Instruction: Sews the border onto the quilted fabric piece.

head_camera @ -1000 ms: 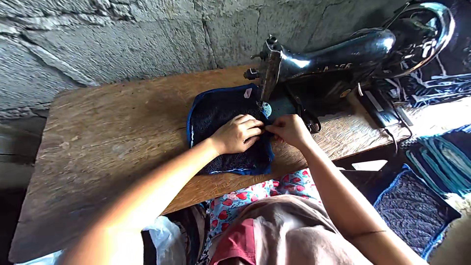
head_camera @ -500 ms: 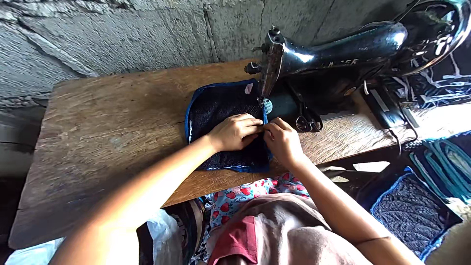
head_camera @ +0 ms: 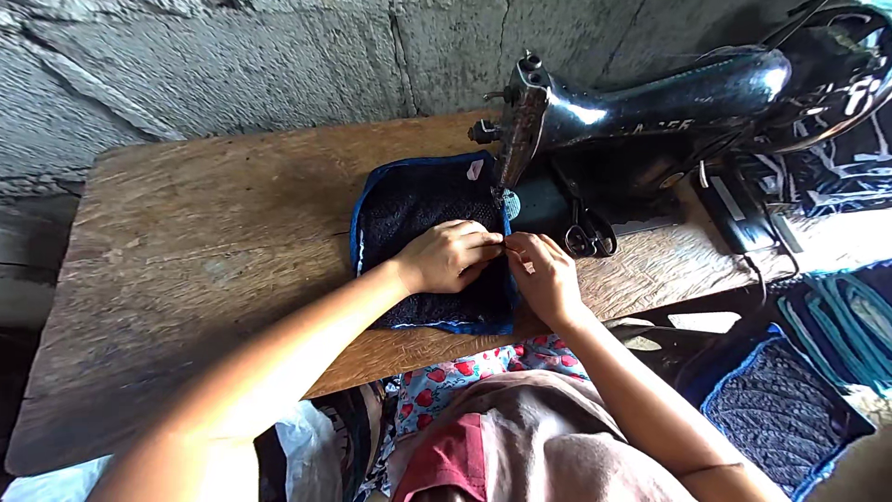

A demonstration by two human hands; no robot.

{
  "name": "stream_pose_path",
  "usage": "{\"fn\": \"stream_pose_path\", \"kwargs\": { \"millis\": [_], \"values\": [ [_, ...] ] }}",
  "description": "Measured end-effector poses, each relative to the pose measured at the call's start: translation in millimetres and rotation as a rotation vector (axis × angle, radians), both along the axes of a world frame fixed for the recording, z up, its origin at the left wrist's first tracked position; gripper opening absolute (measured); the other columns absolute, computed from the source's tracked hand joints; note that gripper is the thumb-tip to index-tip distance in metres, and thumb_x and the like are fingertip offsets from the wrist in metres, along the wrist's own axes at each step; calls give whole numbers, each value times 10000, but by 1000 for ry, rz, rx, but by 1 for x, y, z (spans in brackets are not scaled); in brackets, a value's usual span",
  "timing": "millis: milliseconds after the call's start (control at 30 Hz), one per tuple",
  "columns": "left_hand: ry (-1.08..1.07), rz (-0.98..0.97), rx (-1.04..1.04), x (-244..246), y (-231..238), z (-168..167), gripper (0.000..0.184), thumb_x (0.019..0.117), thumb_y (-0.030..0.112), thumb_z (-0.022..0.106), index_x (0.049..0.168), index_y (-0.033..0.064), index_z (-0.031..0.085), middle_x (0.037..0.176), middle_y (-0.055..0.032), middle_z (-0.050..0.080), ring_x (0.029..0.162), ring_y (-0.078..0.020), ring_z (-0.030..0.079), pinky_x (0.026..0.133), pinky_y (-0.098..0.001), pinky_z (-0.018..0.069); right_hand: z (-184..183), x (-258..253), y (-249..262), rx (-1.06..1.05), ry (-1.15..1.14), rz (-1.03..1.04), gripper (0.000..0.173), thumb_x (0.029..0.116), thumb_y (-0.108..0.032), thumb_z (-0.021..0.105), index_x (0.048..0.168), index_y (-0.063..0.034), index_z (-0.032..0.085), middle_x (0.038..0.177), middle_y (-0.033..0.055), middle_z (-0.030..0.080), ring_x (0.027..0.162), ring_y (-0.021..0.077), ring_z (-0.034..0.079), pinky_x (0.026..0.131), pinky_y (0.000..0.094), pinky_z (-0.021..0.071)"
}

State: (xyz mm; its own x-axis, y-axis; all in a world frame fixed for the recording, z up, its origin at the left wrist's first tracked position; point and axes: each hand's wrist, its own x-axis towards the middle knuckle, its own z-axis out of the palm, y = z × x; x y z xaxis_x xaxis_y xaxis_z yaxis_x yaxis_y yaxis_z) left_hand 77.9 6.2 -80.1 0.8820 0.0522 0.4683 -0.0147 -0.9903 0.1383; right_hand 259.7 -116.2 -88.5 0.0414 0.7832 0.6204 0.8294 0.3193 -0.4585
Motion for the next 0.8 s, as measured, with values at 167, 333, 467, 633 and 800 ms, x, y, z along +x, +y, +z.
{"fn": "stream_pose_path", "kwargs": {
  "millis": [167,333,467,633,800],
  "values": [
    [-9,17,-36,1,-1,1,277,932,161,553,1028,50,788,1182,-139,731,1124,-298,693,988,-428,546,3,-2,-4,-137,34,0,328,945,-12,636,1268,44,622,1064,156,734,934,270,738,815,383,620],
    [3,24,-51,0,0,1,284,928,177,554,1028,64,795,1255,-154,710,1137,-314,691,980,-442,550,2,-2,-4,-104,-8,-28,373,962,-29,611,1331,20,603,1014,112,767,936,266,747,793,407,610],
    [23,5,-32,0,1,3,290,947,178,542,1036,70,796,1278,-150,700,1149,-314,686,1010,-445,537,9,3,-2,-195,166,7,540,922,-12,681,1429,25,498,989,84,779,926,203,763,836,390,619],
    [-5,30,-48,1,0,1,292,916,175,541,1068,41,751,1171,-103,748,1118,-265,699,975,-401,545,10,0,-2,-193,207,-3,637,885,-6,731,1459,17,456,979,84,778,908,187,769,825,374,632],
    [0,54,-103,3,1,2,359,900,179,559,1174,73,765,1130,-82,759,1068,-246,704,950,-404,545,6,-2,-5,-103,88,-20,482,910,-23,687,1374,26,568,950,76,783,882,195,764,783,366,622]
  ]
}}
